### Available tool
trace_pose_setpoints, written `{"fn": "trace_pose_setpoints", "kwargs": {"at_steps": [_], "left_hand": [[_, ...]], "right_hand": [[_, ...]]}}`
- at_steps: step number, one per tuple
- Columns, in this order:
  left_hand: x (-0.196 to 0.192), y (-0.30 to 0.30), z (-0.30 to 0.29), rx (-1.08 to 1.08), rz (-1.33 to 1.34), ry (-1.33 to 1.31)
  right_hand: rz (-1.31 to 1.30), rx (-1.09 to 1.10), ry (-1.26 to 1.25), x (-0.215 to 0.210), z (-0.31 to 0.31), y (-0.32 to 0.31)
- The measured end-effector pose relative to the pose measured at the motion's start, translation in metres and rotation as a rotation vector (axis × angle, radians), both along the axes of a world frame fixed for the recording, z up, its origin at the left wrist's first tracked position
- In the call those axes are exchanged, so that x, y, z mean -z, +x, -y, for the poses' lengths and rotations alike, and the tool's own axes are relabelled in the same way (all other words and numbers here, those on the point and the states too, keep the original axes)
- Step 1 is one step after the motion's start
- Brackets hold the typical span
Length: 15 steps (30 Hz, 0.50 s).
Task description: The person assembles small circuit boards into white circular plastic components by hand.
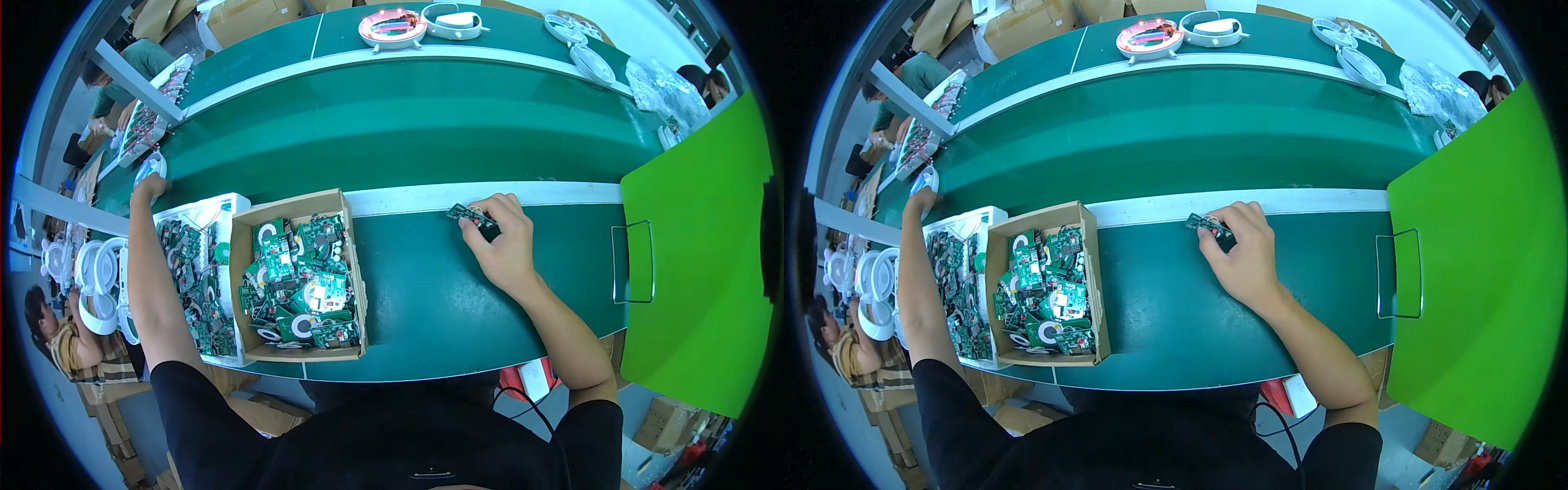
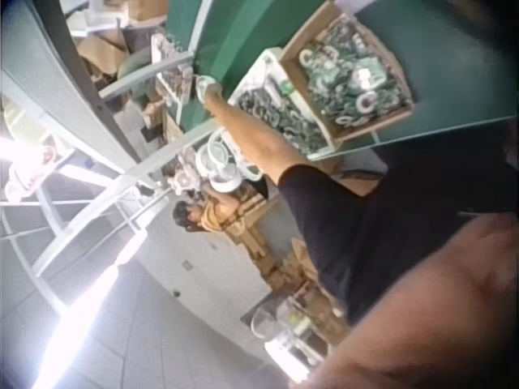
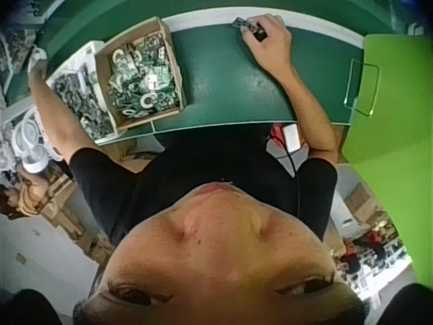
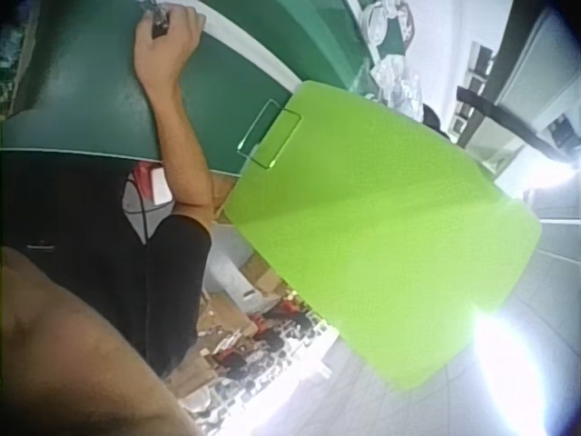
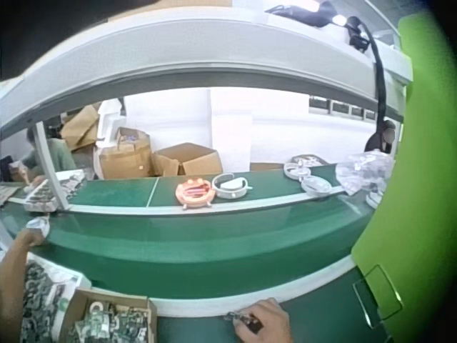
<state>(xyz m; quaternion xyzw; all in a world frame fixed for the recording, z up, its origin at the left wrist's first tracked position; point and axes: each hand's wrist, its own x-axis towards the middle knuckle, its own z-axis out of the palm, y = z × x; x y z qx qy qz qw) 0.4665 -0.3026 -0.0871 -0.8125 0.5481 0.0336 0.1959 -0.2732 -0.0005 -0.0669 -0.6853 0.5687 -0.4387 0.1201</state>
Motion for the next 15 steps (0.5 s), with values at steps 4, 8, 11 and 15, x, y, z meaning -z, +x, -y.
{"fn": "trace_pose_setpoints", "kwargs": {"at_steps": [4,8,11,15], "left_hand": [[-0.034,-0.015,-0.030,0.063,-0.072,-0.451],[-0.068,-0.114,-0.044,0.506,-0.164,-0.518],[-0.102,-0.251,-0.074,0.749,-0.378,-0.593],[-0.146,-0.394,-0.162,0.969,-0.515,-0.485]], "right_hand": [[0.061,-0.028,-0.031,-0.006,0.002,0.005],[0.089,-0.020,-0.110,-0.013,0.006,0.004],[0.187,0.107,-0.146,-0.016,0.005,-0.005],[0.273,0.195,-0.214,-0.019,0.013,-0.017]]}}
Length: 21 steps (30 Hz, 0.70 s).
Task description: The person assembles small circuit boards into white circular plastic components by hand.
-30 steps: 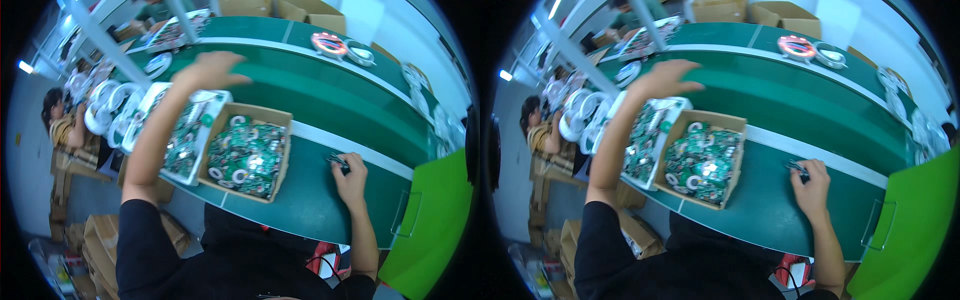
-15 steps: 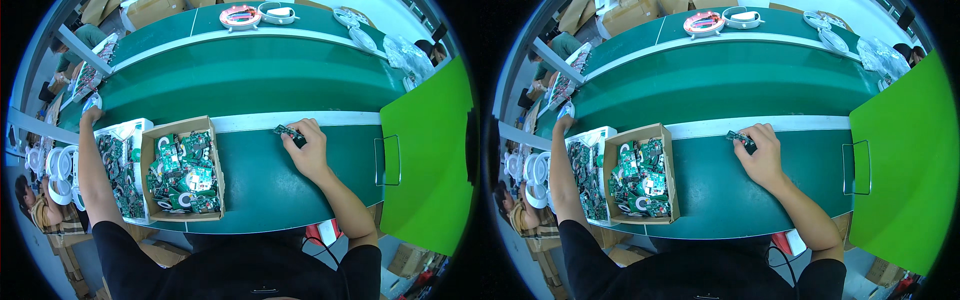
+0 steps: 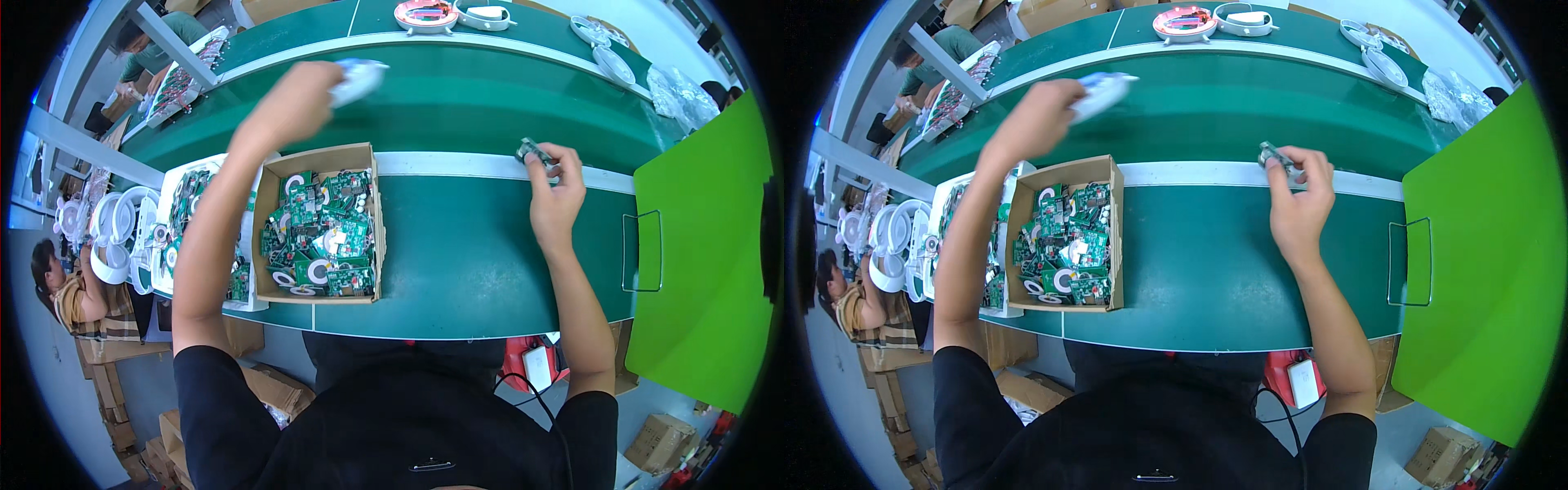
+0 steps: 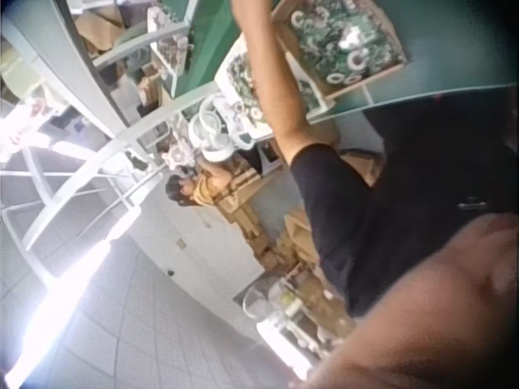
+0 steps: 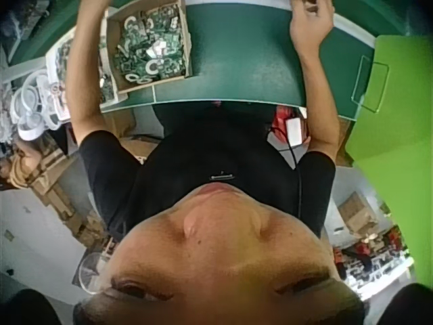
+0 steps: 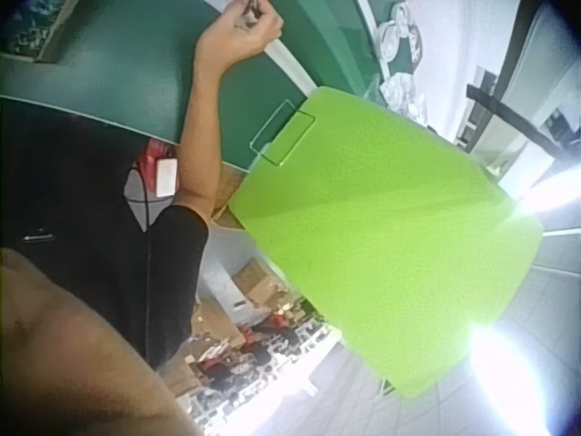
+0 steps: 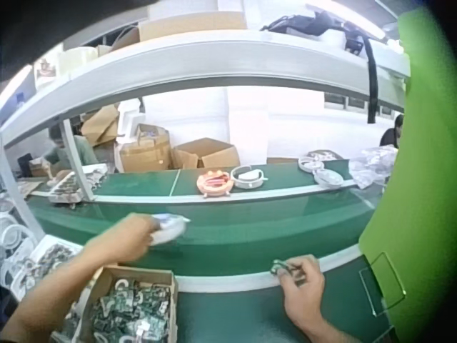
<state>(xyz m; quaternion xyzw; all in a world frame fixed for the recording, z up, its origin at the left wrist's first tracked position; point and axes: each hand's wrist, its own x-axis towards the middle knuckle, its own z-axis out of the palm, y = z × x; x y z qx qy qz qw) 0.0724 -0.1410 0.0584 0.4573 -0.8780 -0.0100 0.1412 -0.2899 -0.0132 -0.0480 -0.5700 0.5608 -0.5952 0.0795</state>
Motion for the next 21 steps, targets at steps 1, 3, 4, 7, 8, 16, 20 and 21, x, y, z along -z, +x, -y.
{"fn": "trace_pose_setpoints", "kwargs": {"at_steps": [1,3,4,7,8,16,20,21], "left_hand": [[0.000,-0.027,-0.021,0.091,0.009,-0.025],[-0.001,-0.068,-0.060,0.273,0.027,-0.038],[-0.001,-0.086,-0.077,0.372,0.033,-0.026],[0.016,-0.130,-0.126,0.530,0.109,0.120],[0.025,-0.141,-0.139,0.644,0.124,0.099],[-0.009,-0.126,-0.154,0.419,-0.343,0.024],[-0.007,-0.111,-0.126,0.256,-0.467,0.105],[-0.003,-0.110,-0.124,0.300,-0.440,0.305]], "right_hand": [[-0.013,0.025,-0.056,0.003,0.004,-0.009],[0.104,0.024,-0.075,-0.003,0.007,-0.014],[0.216,0.028,-0.097,-0.006,0.007,-0.019],[0.294,0.021,-0.127,-0.013,0.009,-0.027],[0.365,0.013,-0.153,-0.016,0.007,-0.030],[0.438,-0.383,-0.033,-0.036,-0.020,-0.008],[0.397,-0.626,0.108,-0.033,-0.039,0.021],[0.391,-0.629,0.112,-0.030,-0.041,0.026]]}}
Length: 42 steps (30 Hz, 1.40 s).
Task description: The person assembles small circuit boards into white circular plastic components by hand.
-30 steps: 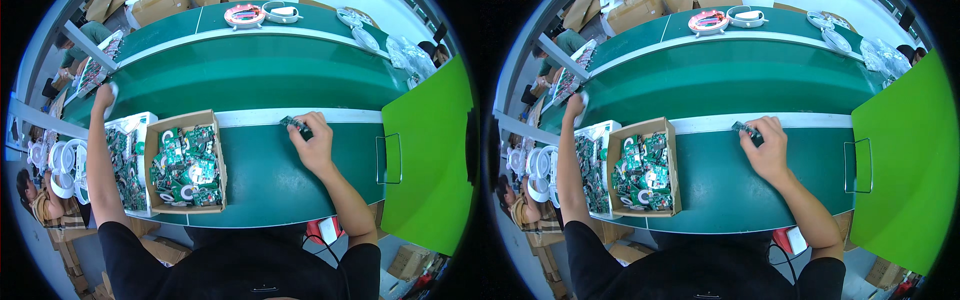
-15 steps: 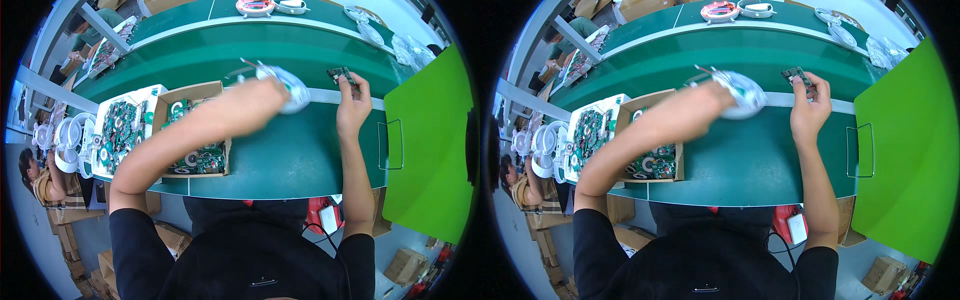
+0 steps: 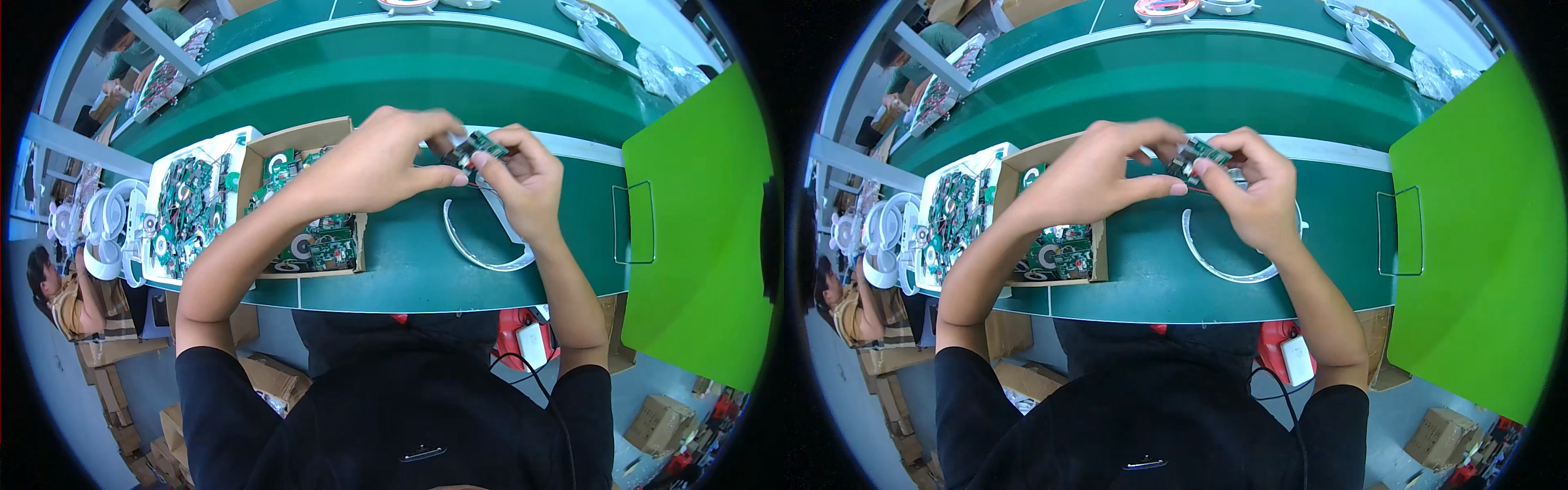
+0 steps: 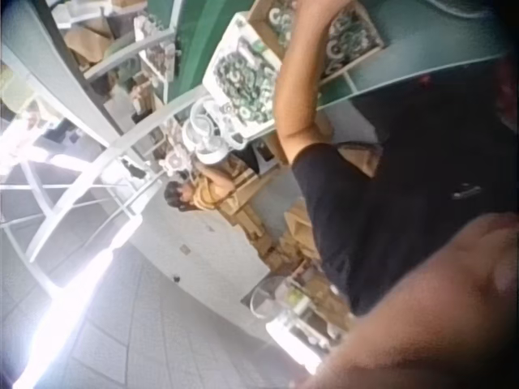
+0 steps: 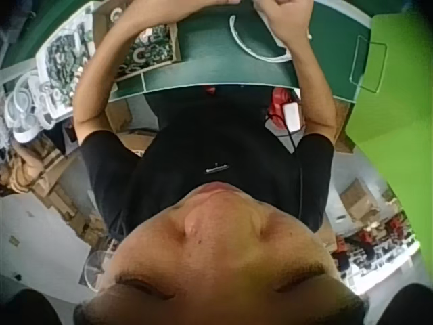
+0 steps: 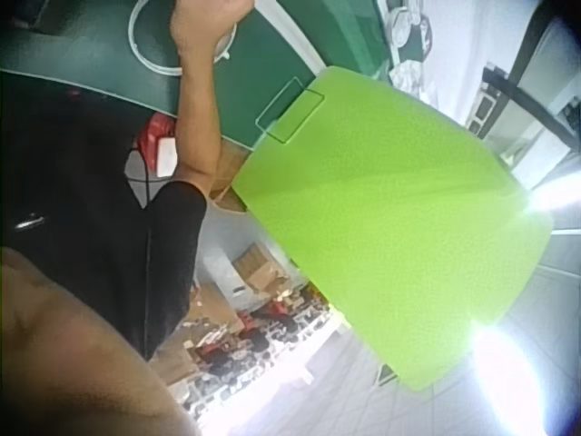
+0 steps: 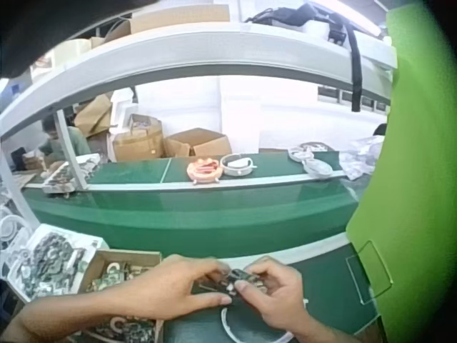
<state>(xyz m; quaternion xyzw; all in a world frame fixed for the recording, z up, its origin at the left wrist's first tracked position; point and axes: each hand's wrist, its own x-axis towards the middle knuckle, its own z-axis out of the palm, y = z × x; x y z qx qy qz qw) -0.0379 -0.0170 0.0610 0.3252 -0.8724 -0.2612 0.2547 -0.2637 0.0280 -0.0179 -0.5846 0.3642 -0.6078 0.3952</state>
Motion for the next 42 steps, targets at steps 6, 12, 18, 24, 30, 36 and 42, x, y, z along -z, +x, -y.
{"fn": "trace_pose_setpoints", "kwargs": {"at_steps": [6,12,18,24,30,36,42], "left_hand": [[0.007,0.032,0.023,-0.078,-0.027,0.268],[0.046,0.038,0.043,-0.178,-0.084,0.305],[0.047,0.039,0.040,-0.205,-0.100,0.341],[0.055,0.033,0.037,-0.201,-0.098,0.191],[0.057,0.025,0.028,-0.170,-0.107,0.227],[0.052,0.013,0.006,-0.106,-0.120,0.181],[0.053,0.010,0.001,-0.094,-0.142,0.163]], "right_hand": [[-0.113,-0.004,0.110,-0.017,0.000,0.019],[-1.265,0.144,-0.264,-0.002,-0.004,0.049],[-1.500,0.010,-0.248,0.022,0.010,0.054],[-0.583,-0.020,-0.109,0.007,0.011,0.034],[-0.607,0.091,-0.127,0.001,0.013,0.026],[-0.550,0.094,-0.134,0.002,0.008,0.029],[-0.518,0.084,-0.165,0.002,0.006,0.029]]}}
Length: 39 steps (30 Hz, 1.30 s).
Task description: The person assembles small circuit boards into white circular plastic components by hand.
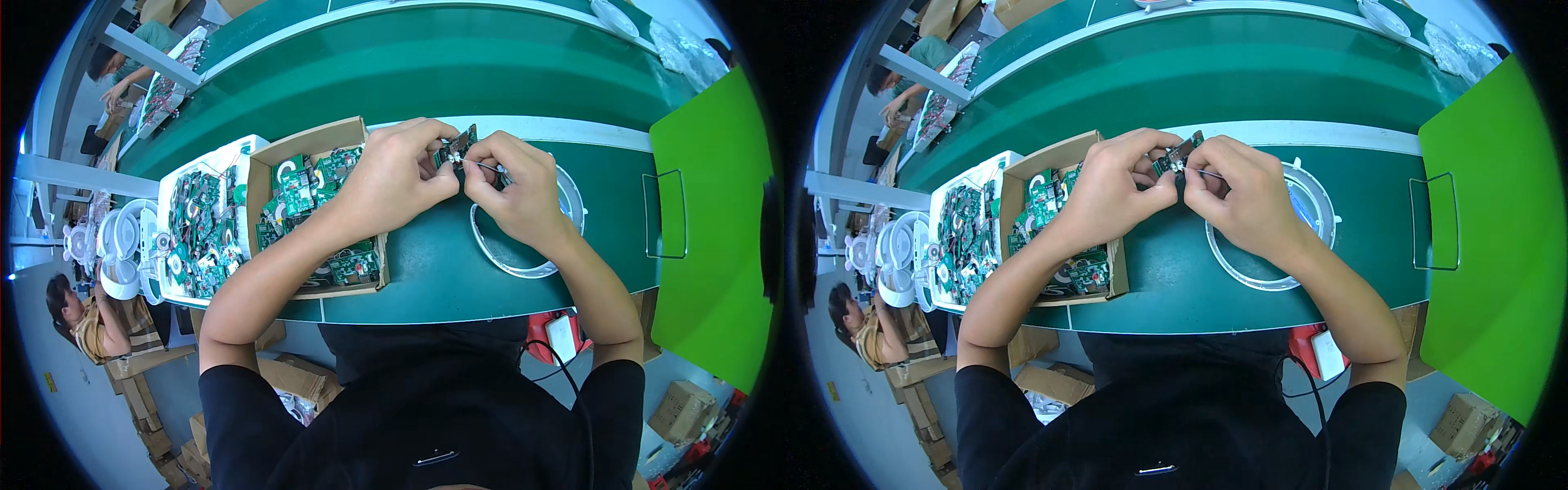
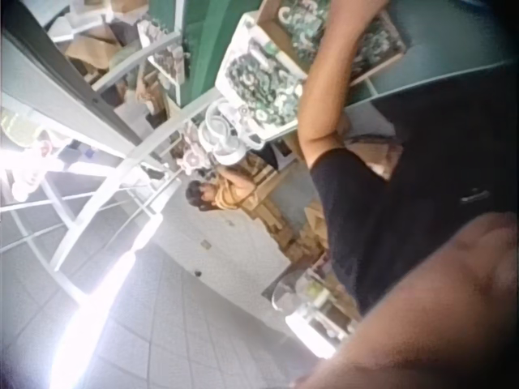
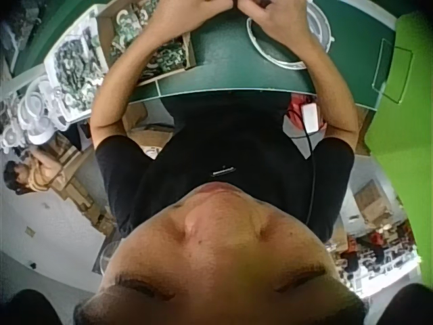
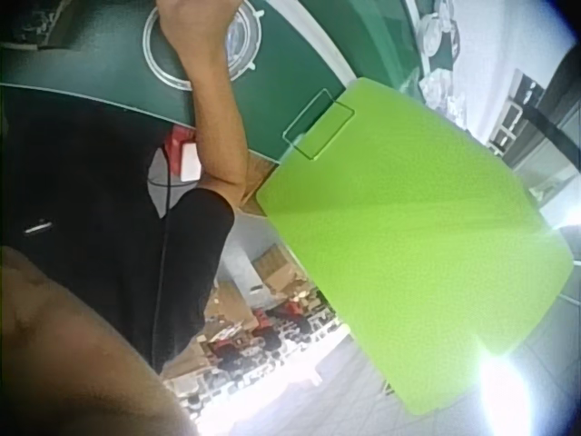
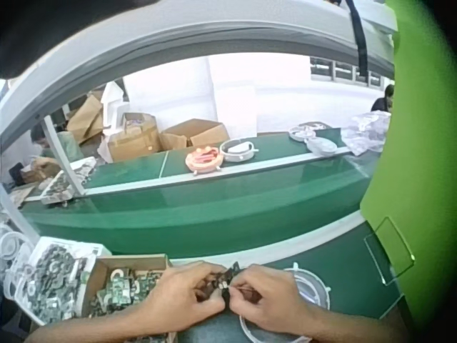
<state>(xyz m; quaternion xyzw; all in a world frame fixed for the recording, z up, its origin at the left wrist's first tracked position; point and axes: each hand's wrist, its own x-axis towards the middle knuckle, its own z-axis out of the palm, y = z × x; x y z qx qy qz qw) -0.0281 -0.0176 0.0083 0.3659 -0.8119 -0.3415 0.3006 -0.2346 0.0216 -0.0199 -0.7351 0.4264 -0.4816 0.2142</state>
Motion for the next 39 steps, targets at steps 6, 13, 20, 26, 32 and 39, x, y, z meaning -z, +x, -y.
{"fn": "trace_pose_setpoints", "kwargs": {"at_steps": [6,13,20,26,32,39], "left_hand": [[0.0006,-0.0019,-0.0033,-0.021,0.003,-0.033],[0.0028,-0.0030,-0.0053,-0.017,0.012,-0.060],[0.0040,-0.0019,-0.0040,0.019,0.024,-0.071],[0.0028,0.0006,-0.0014,0.069,0.017,-0.100],[0.0006,-0.0006,-0.0017,0.071,0.029,-0.146],[0.0060,0.0006,-0.0012,0.044,0.022,-0.187]], "right_hand": [[-0.050,-0.014,-0.038,0.0004,0.0012,-0.0004],[-0.129,-0.046,-0.152,0.0019,0.0052,-0.0022],[-0.087,-0.029,-0.079,-0.0025,0.0031,-0.0038],[-0.099,-0.041,-0.046,-0.0041,0.0023,-0.0056],[-0.064,-0.101,-0.054,-0.0052,0.0017,-0.0058],[-0.066,-0.139,-0.059,-0.0038,0.0006,-0.0045]]}}
